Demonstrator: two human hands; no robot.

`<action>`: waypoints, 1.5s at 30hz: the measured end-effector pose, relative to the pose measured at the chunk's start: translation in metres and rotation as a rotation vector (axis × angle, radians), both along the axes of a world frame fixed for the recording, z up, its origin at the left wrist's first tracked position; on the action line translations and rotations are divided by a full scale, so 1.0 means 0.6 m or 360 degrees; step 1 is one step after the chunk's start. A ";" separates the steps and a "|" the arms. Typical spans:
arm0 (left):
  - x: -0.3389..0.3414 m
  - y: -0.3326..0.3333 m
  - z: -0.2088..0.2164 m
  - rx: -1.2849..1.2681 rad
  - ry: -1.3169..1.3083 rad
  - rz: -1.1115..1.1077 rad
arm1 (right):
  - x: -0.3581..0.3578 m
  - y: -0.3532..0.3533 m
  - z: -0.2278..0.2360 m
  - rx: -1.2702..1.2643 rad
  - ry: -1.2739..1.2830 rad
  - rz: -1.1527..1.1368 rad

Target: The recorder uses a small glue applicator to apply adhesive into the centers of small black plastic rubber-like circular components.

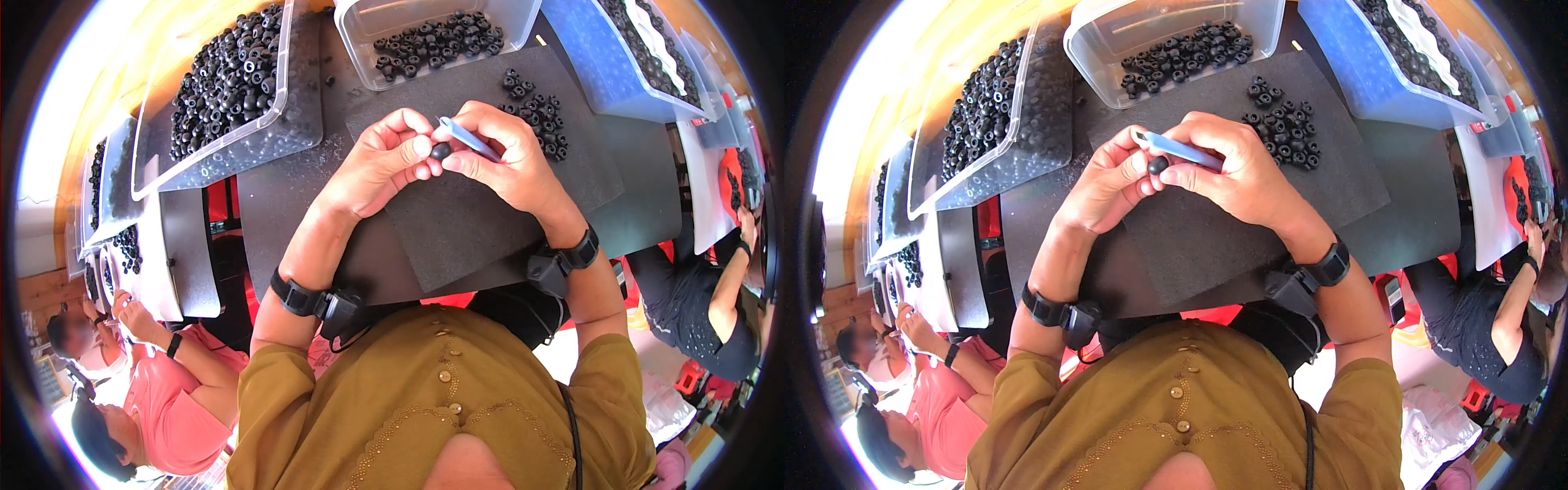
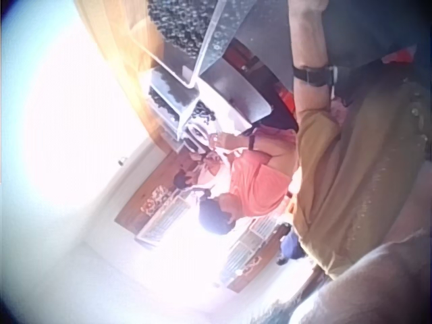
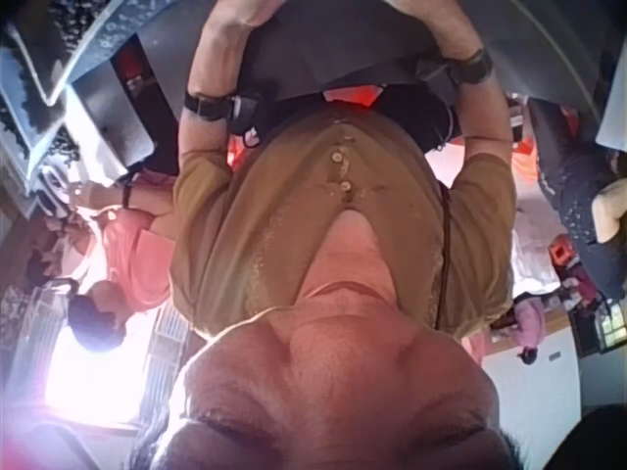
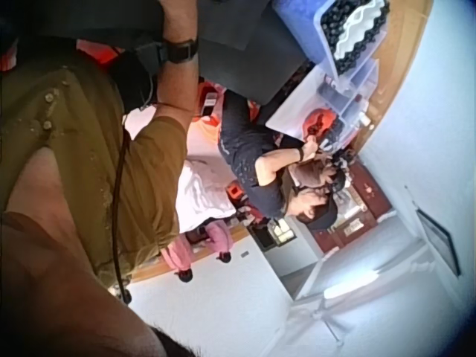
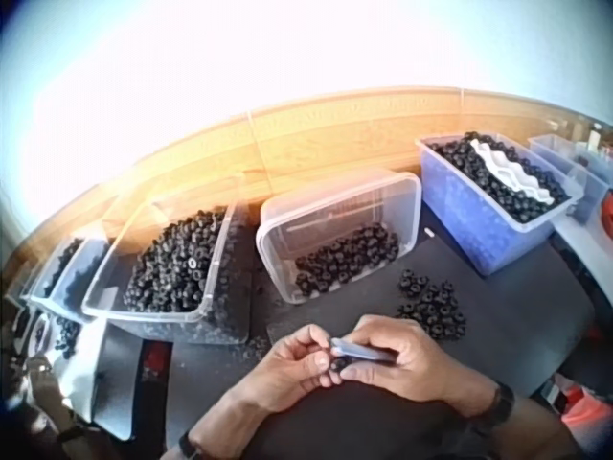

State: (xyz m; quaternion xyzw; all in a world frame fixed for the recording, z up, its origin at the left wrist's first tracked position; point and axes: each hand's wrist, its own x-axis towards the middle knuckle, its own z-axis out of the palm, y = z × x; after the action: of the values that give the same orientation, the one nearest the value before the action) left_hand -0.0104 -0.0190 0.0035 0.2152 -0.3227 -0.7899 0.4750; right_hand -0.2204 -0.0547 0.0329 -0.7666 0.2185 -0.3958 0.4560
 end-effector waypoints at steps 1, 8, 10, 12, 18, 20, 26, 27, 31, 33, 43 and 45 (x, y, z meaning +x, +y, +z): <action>-0.001 0.001 -0.001 0.0012 -0.0026 -0.0033 | 0.000 0.001 0.000 0.0024 0.0020 0.0030; -0.020 0.007 -0.006 -0.0110 -0.0087 0.0109 | 0.000 0.008 -0.001 0.0259 0.0014 -0.0186; -0.016 0.006 -0.013 -0.0085 -0.0041 0.0119 | 0.003 0.010 0.000 0.0196 0.0018 -0.0187; -0.019 0.005 -0.002 -0.0058 0.0008 0.0122 | 0.001 0.008 0.002 0.0134 0.0024 -0.0196; -0.005 0.005 -0.001 -0.0019 0.0114 0.0189 | -0.007 0.003 0.002 -0.0232 0.0259 -0.0293; -0.001 0.003 -0.005 -0.0051 0.0151 0.0220 | -0.007 0.004 0.002 -0.0289 0.0300 -0.0313; -0.001 0.006 0.000 0.0015 0.0125 0.0261 | -0.006 0.008 0.007 -0.0455 0.0422 -0.0365; -0.001 0.006 -0.001 0.0015 0.0125 0.0261 | -0.006 0.008 0.008 -0.0467 0.0434 -0.0377; 0.001 0.003 -0.006 -0.0041 0.0119 0.0245 | -0.005 0.011 0.011 -0.0494 0.0458 -0.0394; 0.001 0.003 -0.005 -0.0051 0.0113 0.0244 | -0.006 0.011 0.012 -0.0504 0.0472 -0.0404; 0.001 0.005 -0.002 -0.0027 0.0109 0.0233 | -0.005 0.011 0.011 -0.0525 0.0447 -0.0421; -0.001 0.006 -0.002 -0.0007 0.0108 0.0241 | -0.005 0.011 0.011 -0.0529 0.0420 -0.0410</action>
State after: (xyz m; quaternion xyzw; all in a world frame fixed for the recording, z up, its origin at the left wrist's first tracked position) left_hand -0.0111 -0.0157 0.0023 0.2113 -0.2908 -0.7578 0.5446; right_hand -0.2234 -0.0480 0.0393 -0.8419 0.3040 -0.3776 0.2371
